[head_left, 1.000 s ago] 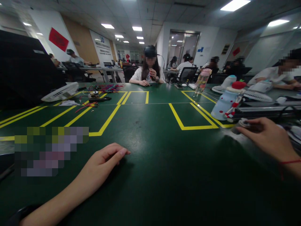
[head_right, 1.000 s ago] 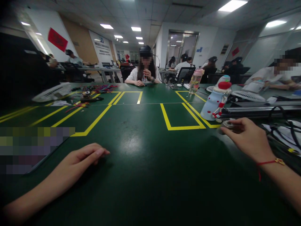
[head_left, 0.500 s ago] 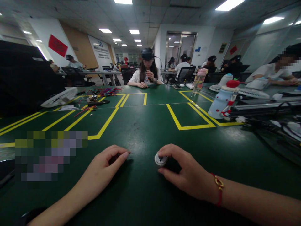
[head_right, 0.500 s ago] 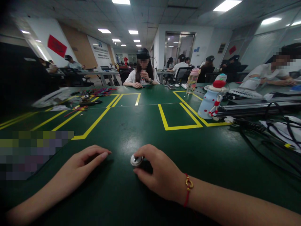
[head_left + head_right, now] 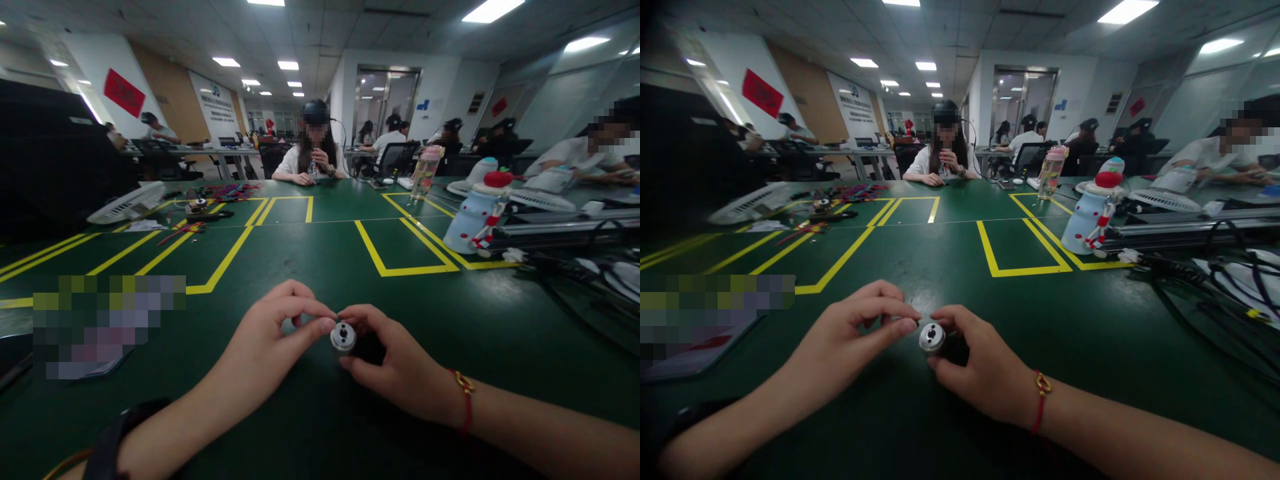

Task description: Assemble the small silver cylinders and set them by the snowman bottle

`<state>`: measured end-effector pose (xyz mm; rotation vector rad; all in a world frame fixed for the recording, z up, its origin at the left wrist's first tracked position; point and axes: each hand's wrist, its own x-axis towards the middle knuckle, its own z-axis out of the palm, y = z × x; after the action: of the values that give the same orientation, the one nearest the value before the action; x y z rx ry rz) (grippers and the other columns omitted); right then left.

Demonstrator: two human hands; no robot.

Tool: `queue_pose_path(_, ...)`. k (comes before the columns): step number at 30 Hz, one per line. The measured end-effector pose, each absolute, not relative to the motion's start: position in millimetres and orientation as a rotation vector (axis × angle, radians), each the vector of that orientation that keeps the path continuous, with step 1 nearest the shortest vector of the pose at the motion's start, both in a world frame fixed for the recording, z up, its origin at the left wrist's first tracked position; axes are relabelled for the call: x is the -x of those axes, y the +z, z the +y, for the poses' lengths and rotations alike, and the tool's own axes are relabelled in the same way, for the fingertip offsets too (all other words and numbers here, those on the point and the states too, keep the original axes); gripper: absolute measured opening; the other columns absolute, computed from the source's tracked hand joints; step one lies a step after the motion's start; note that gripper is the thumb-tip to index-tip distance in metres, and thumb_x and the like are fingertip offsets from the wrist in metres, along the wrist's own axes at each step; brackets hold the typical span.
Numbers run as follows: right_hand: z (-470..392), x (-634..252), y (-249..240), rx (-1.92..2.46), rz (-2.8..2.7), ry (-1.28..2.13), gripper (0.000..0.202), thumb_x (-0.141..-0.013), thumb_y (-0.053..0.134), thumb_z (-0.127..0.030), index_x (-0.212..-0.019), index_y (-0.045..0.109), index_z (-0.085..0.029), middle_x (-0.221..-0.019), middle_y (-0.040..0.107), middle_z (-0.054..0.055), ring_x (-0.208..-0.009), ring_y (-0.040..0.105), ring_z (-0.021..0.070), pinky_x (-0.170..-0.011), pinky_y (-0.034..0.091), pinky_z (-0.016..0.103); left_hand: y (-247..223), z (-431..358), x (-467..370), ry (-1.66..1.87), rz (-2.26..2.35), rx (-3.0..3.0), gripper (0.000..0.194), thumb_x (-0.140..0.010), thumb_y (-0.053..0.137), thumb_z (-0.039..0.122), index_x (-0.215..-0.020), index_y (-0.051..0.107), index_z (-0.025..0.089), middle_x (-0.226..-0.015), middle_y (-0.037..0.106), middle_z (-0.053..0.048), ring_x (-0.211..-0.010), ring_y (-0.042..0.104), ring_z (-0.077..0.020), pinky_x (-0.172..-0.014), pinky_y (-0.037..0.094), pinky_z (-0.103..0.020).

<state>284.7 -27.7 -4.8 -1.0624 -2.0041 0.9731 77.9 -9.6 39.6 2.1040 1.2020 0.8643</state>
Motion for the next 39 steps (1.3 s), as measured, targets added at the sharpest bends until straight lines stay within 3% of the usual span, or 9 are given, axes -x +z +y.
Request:
queue_pose_path(9, -28, -284, -9, 1.086, -2.047, 0.908, 0.046, -0.077, 0.064, -0.023, -0.120, 0.050, -0.027, -0.110, 0.060, -0.001, -0.095, 0.058, 0.0093, -0.086, 0.049, 0.025, 0, -11, -72, 0.529, 1.295, -2.096, 0.011, -0.076, 0.071, 0.036, -0.080, 0.076, 0.027, -0.086, 0.062, 0.000, -0.081, 0.059, -0.0189, -0.072, 0.045, -0.030)
queue_pose_path(16, -13, -316, 6, 1.257, -1.862, 0.849, 0.046, -0.077, 0.065, -0.036, -0.117, 0.048, -0.022, -0.110, 0.061, 0.004, -0.096, 0.061, 0.0137, -0.086, 0.051, 0.029, 13, -6, -51, 0.616, 1.364, -2.017, 0.039, -0.075, 0.071, 0.049, -0.108, 0.068, 0.027, -0.092, 0.061, -0.001, -0.074, 0.056, -0.0184, -0.065, 0.043, -0.030)
queue_pose_path(20, 14, -406, 14, 1.713, -1.626, 0.365, 0.056, -0.073, 0.065, -0.048, -0.117, 0.048, -0.017, -0.108, 0.061, 0.012, -0.089, 0.061, 0.0205, -0.080, 0.050, 0.035, 15, -1, -20, 0.695, 1.429, -1.798, 0.041, -0.081, 0.061, 0.053, -0.111, 0.064, 0.024, -0.084, 0.060, 0.000, -0.074, 0.057, -0.0189, -0.064, 0.043, -0.029)
queue_pose_path(25, 35, -524, 3, 2.236, -1.346, -0.106, 0.063, -0.072, 0.060, -0.053, -0.119, 0.048, -0.013, -0.120, 0.054, 0.021, -0.100, 0.058, 0.0322, -0.084, 0.046, 0.041, 6, 1, -2, 0.780, 1.493, -1.585, 0.039, -0.084, 0.057, 0.053, -0.108, 0.063, 0.023, -0.077, 0.059, 0.002, -0.069, 0.054, -0.0162, -0.060, 0.041, -0.026)
queue_pose_path(28, 36, -550, 0, 2.314, -1.356, -0.135, 0.067, -0.073, 0.057, -0.057, -0.120, 0.048, -0.010, -0.118, 0.054, 0.023, -0.101, 0.058, 0.0362, -0.083, 0.046, 0.044, 4, 0, -2, 0.803, 1.514, -1.554, 0.039, -0.083, 0.058, 0.052, -0.108, 0.063, 0.023, -0.076, 0.060, 0.002, -0.068, 0.053, -0.0158, -0.059, 0.040, -0.025)
queue_pose_path(31, 33, -527, 4, 2.201, -1.488, -0.527, 0.075, -0.069, 0.061, -0.058, -0.124, 0.048, -0.008, -0.122, 0.052, 0.025, -0.114, 0.049, 0.0408, -0.095, 0.039, 0.051, 3, 0, -3, 0.808, 1.508, -1.549, 0.039, -0.083, 0.059, 0.052, -0.108, 0.063, 0.023, -0.079, 0.062, 0.001, -0.070, 0.055, -0.0161, -0.060, 0.041, -0.025)
queue_pose_path(33, 25, -486, 8, 1.953, -1.665, -0.718, 0.069, -0.073, 0.061, -0.056, -0.125, 0.050, -0.011, -0.126, 0.050, 0.023, -0.123, 0.042, 0.0394, -0.102, 0.031, 0.054, 1, 1, -3, 0.805, 1.504, -1.554, 0.039, -0.083, 0.059, 0.052, -0.108, 0.063, 0.023, -0.080, 0.063, 0.001, -0.071, 0.056, -0.0164, -0.060, 0.041, -0.025)
queue_pose_path(35, 11, -430, 11, 1.675, -1.939, -0.520, 0.052, -0.080, 0.056, -0.051, -0.119, 0.055, -0.018, -0.124, 0.054, 0.016, -0.121, 0.045, 0.0320, -0.104, 0.032, 0.051, -1, 2, -3, 0.800, 1.510, -1.574, 0.038, -0.083, 0.058, 0.052, -0.108, 0.064, 0.023, -0.079, 0.063, 0.001, -0.071, 0.057, -0.0168, -0.060, 0.042, -0.025)
queue_pose_path(39, -21, -316, 9, 1.253, -2.386, 0.506, 0.041, -0.086, 0.054, -0.043, -0.124, 0.057, -0.027, -0.122, 0.055, 0.006, -0.108, 0.055, 0.0158, -0.092, 0.046, 0.032, -2, 0, -3, 0.808, 1.528, -1.666, 0.036, -0.084, 0.057, 0.050, -0.106, 0.065, 0.022, -0.079, 0.065, 0.000, -0.072, 0.058, -0.0176, -0.062, 0.043, -0.026)
